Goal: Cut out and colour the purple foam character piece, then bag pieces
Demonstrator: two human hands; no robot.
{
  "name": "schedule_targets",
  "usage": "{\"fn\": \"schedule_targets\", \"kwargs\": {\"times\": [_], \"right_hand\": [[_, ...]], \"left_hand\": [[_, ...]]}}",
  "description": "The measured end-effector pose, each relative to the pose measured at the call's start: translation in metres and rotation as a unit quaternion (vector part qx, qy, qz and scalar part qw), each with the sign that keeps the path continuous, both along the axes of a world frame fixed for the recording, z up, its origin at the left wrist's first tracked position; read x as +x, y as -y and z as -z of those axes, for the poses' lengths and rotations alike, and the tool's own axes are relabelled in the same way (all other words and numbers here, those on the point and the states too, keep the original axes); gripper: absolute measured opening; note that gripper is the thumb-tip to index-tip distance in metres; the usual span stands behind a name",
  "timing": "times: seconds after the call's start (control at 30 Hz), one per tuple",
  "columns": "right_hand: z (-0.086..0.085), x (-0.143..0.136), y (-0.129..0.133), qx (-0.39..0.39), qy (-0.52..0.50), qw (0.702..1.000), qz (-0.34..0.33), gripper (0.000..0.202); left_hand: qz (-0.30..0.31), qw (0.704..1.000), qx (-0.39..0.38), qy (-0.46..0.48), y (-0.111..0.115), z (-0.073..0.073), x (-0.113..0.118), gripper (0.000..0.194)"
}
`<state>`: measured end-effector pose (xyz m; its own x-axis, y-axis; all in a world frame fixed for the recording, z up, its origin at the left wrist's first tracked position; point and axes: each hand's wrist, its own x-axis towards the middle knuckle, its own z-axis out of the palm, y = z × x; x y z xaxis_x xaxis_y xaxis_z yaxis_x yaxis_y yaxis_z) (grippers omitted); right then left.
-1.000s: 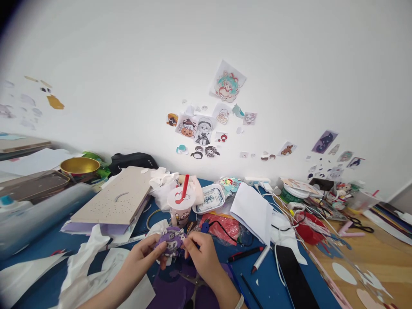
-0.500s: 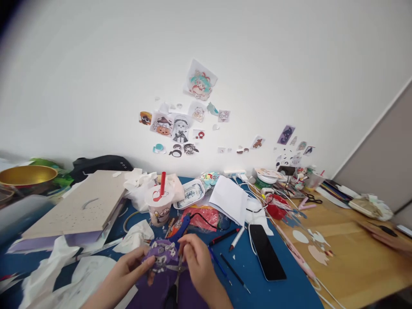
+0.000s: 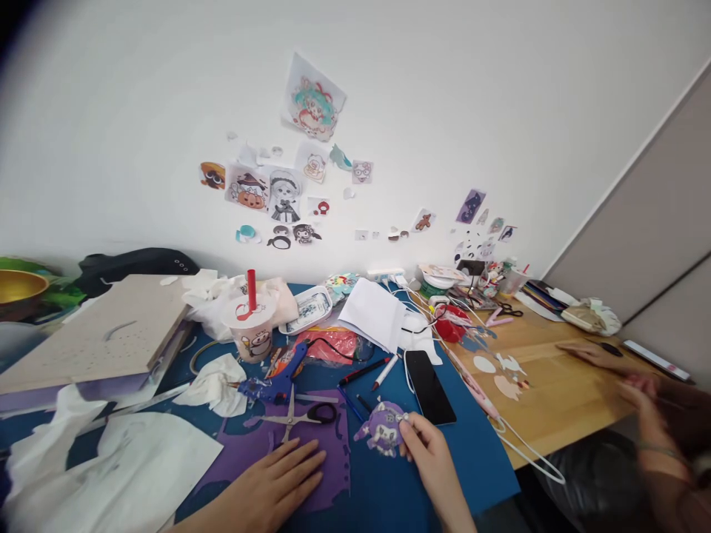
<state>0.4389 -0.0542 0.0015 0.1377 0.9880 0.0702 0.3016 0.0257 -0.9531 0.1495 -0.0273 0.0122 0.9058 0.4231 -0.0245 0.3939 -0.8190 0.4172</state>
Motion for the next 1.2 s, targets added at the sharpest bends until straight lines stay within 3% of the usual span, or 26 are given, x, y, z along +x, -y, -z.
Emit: {"fn": "schedule_targets", "kwargs": {"times": [0.13, 0.33, 0.43, 0.53, 0.63, 0.83, 0.97, 1.07, 1.2], "right_hand": [[0.014, -0.005, 0.007, -0.010, -0.025, 1.000, 0.016, 0.045], [0.009, -0.034, 0.003, -0.002, 0.037, 0.997, -0.072, 0.043], [0.005, -0.050, -0.006, 0.026, 0.120, 0.988, -0.095, 0.038], [0.004, -0.063, -0.016, 0.076, 0.242, 0.964, -0.075, 0.032], [0.001, -0.069, -0.022, 0.089, 0.278, 0.954, -0.072, 0.031], [-0.006, -0.063, -0.016, -0.005, 0.067, 0.987, -0.146, 0.038], [-0.004, -0.068, -0.012, -0.018, -0.073, 0.993, -0.089, 0.037], [0.006, -0.089, -0.017, -0.033, -0.243, 0.969, -0.039, 0.036], [0.022, -0.115, -0.029, -0.032, -0.292, 0.956, 0.005, 0.040]], "left_hand": [[-0.019, 0.999, 0.013, -0.040, -0.004, 0.009, 0.013, 0.078], [-0.047, 0.996, 0.073, 0.008, -0.008, 0.014, 0.010, 0.073], [-0.065, 0.994, 0.084, -0.001, -0.012, 0.015, 0.001, 0.072], [-0.083, 0.993, 0.087, -0.011, -0.016, 0.015, -0.009, 0.073], [-0.090, 0.991, 0.100, -0.002, -0.020, 0.016, -0.015, 0.074], [-0.092, 0.990, 0.107, 0.006, -0.017, 0.017, -0.016, 0.073], [-0.046, 0.995, 0.088, 0.005, -0.005, 0.015, -0.009, 0.064], [-0.035, 0.997, 0.069, -0.019, 0.003, 0.013, -0.002, 0.067], [-0.060, 0.992, 0.063, -0.091, 0.011, 0.007, -0.001, 0.067]]}}
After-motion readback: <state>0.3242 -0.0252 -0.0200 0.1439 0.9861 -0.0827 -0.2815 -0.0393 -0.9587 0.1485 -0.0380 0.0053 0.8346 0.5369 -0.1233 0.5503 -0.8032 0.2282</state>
